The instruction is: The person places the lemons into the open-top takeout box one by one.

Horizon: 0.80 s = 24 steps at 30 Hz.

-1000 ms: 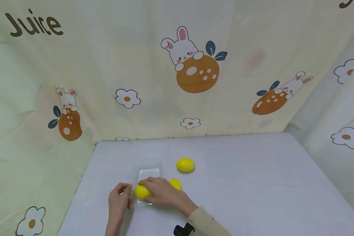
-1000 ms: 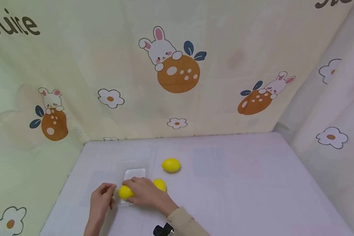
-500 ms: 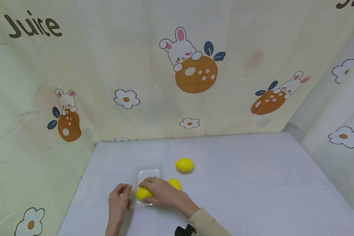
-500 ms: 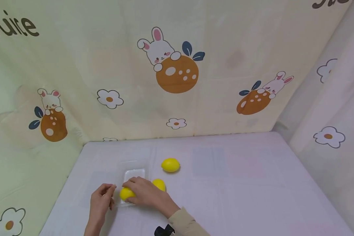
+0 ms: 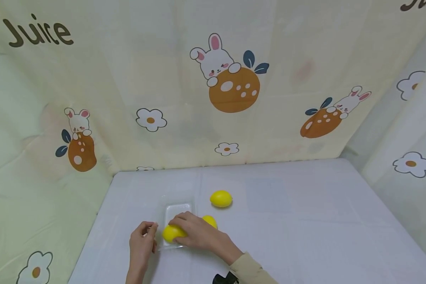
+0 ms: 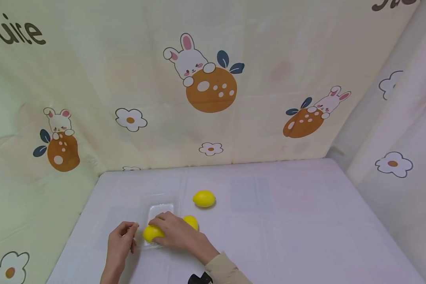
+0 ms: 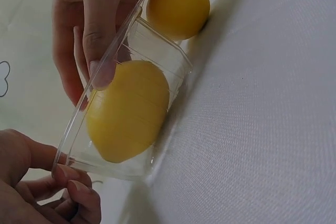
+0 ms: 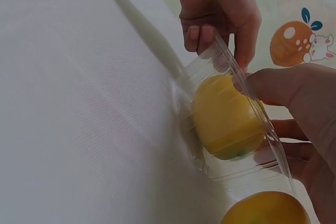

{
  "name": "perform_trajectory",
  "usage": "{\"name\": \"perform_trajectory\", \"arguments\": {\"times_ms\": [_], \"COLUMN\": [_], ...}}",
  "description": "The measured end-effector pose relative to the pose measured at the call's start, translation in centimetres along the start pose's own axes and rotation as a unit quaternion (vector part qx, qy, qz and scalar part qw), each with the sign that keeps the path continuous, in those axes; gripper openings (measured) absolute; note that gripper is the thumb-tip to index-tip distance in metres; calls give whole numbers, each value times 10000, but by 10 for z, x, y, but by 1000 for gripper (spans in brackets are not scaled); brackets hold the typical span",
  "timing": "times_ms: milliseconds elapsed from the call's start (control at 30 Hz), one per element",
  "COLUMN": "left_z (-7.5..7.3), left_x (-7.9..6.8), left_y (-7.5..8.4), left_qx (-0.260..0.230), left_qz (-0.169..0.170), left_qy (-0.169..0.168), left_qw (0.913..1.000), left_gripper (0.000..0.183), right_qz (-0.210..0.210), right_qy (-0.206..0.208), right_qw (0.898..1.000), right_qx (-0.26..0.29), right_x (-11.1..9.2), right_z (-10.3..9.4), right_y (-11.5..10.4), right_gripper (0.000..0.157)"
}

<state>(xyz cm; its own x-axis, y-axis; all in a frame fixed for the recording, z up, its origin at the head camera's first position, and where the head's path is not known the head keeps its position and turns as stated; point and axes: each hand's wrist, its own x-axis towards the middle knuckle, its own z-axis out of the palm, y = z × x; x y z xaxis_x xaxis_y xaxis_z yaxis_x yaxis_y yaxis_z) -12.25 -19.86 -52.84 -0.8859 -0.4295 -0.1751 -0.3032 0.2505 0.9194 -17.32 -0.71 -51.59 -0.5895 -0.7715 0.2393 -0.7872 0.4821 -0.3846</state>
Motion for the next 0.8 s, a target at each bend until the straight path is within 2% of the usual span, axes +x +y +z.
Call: {"name": "perform_trajectory", "arguments": {"times_ms": [200,433,800], "left_z": [0,-1,-1], "left_x": [0,0,-1], "left_y": [0,2,3], "left_qx": [51,138,196], "left_qz": [-28,-35,-28], "left_qy": [-41,-14,48], "left_qw": [10000,9999,9998], "left_gripper": [25,25,23], "right_qz": [-158,-247,-205], "right_qy": [236,559,1135], "right_qw": [9995,9981,9933], "right_qx": [-107,-40,110], "right_x": [-4,-12,-40], "right_z": [-4,-19,-45], "right_y": [0,-3,1], "right_gripper": [42,40,44]}}
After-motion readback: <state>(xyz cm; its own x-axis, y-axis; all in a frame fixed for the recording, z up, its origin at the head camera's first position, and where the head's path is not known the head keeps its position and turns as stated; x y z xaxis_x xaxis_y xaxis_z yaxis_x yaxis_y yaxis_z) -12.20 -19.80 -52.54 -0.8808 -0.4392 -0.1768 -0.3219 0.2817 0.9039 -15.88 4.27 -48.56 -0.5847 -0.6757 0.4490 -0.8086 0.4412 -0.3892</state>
